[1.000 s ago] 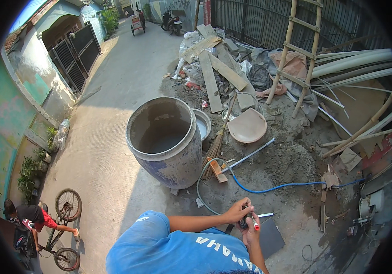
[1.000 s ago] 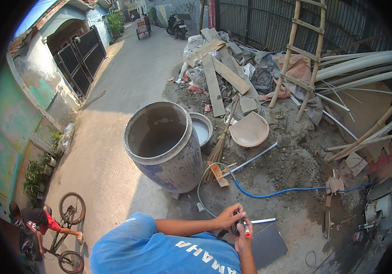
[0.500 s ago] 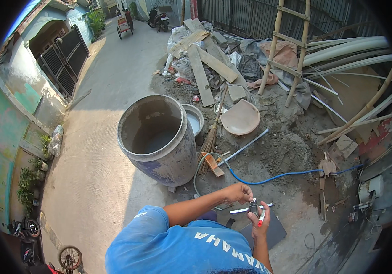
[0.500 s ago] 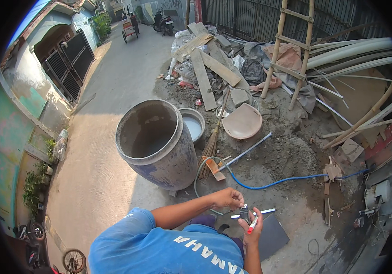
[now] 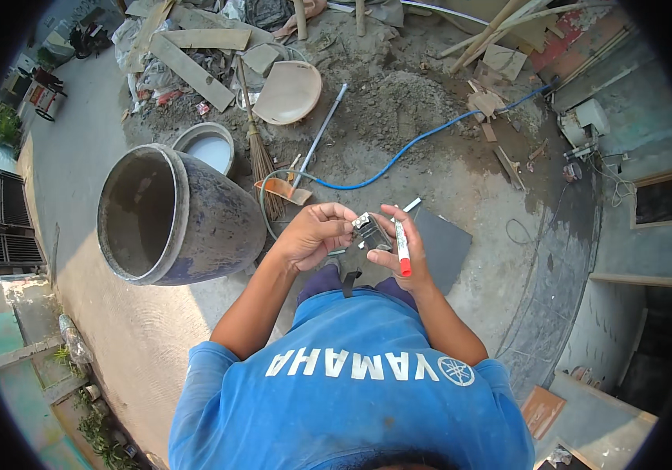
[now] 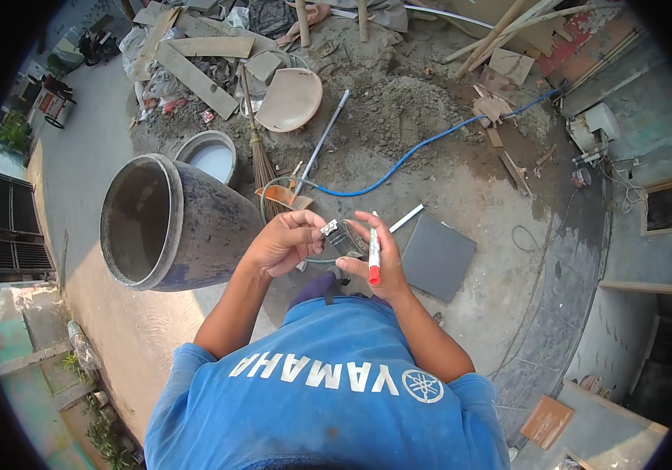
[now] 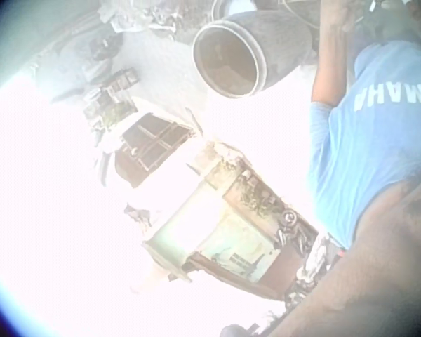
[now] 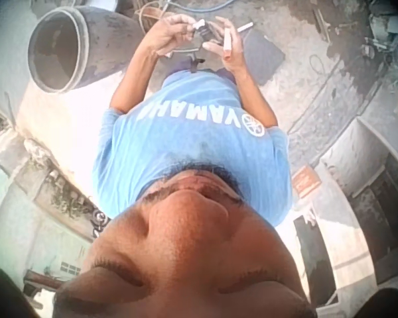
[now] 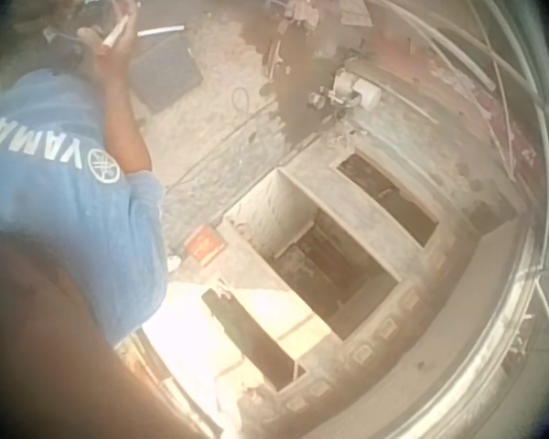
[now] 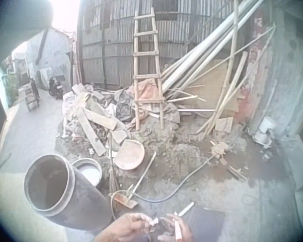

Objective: The person measures a gray tile with a tape measure and marks it with a red marker. They then use a metal straight edge to draw a straight line on the tile.

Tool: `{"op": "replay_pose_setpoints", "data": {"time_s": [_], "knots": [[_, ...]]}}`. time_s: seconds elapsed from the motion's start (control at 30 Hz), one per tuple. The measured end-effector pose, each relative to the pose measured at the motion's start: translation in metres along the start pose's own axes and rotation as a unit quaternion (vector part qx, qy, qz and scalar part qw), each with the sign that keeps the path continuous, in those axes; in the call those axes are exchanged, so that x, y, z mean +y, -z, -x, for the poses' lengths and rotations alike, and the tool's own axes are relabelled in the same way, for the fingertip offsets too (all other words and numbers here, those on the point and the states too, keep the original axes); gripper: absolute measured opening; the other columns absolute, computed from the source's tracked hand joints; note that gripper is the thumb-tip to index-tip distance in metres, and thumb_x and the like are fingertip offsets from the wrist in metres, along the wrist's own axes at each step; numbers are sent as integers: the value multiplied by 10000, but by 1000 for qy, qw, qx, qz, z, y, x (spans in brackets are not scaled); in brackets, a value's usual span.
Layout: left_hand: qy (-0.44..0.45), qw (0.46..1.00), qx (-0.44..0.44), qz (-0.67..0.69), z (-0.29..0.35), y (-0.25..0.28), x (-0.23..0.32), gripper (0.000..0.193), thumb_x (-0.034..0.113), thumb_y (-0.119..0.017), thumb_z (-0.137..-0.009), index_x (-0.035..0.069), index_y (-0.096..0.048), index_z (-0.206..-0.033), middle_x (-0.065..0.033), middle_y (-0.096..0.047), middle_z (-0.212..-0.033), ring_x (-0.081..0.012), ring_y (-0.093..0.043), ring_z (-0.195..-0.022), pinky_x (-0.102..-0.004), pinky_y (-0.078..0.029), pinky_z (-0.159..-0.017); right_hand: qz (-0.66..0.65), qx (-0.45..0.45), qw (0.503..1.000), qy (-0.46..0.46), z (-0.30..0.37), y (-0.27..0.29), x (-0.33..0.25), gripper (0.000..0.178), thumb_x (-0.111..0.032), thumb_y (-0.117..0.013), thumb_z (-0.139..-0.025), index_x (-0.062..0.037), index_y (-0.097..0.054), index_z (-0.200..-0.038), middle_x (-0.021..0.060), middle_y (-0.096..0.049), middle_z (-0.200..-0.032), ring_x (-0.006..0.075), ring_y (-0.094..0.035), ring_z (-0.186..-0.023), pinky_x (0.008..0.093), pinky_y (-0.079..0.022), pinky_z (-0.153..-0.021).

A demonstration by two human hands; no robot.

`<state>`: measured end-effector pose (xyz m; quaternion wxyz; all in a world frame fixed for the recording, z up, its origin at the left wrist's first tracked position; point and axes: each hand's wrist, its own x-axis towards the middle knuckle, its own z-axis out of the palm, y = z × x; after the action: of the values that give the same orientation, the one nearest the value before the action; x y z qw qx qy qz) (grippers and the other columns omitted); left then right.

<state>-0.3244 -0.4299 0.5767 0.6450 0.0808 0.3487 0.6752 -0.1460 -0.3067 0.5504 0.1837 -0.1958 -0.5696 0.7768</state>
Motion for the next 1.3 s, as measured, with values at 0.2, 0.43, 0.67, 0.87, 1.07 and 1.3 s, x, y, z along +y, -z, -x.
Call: {"op": "replay_pose_setpoints", "data": {"time_s": [0.2,0.43,0.67,0.87,1.07,1.3], "knots": [[-61,993,12,-102,8,-23,2,122,-14,-671,-840,-6,-651,-961,-35,-658,-880,-98,-611,-764,-225,-493,-709,-14,-6,998,59,5,2,-5,924,-52,-855,-666,-37,-316,-1417,214,-470,-1374,250,-493,-1258,363,-411,-1054],[-94,981,36,-163,13,-38,10,127,-9,-683,-826,-5,-657,-949,-29,-667,-878,-73,-618,-788,-216,-487,-721,22,-8,995,96,4,-1,-13,952,-80,-874,-652,-44,-310,-1418,214,-437,-1410,256,-482,-1272,377,-397,-1076],[-92,982,27,-161,14,-35,9,100,-3,-683,-830,-8,-668,-929,-32,-681,-862,-73,-621,-788,-219,-485,-719,35,7,992,123,6,-10,-24,910,-75,-883,-653,-17,-354,-1391,191,-438,-1413,260,-461,-1301,385,-366,-1104],[-160,963,16,-215,19,-37,10,64,8,-665,-848,-10,-663,-910,-39,-678,-879,-70,-610,-802,-221,-480,-731,42,10,990,136,9,-18,-27,908,-67,-881,-659,-15,-351,-1394,191,-433,-1422,258,-461,-1303,379,-374,-1098],[-161,958,52,-230,19,-39,7,79,38,-634,-889,-10,-635,-951,-38,-652,-883,-68,-591,-795,-230,-481,-736,31,19,993,112,10,-17,-18,947,-87,-891,-653,-19,-324,-1409,198,-435,-1418,249,-469,-1295,371,-383,-1094],[-107,988,1,-110,15,-39,8,125,44,-663,-880,2,-614,-987,-38,-646,-910,-68,-592,-825,-230,-482,-749,-55,26,995,82,10,-19,-18,968,-101,-894,-654,-22,-303,-1416,204,-430,-1418,237,-480,-1282,354,-405,-1078]]}}
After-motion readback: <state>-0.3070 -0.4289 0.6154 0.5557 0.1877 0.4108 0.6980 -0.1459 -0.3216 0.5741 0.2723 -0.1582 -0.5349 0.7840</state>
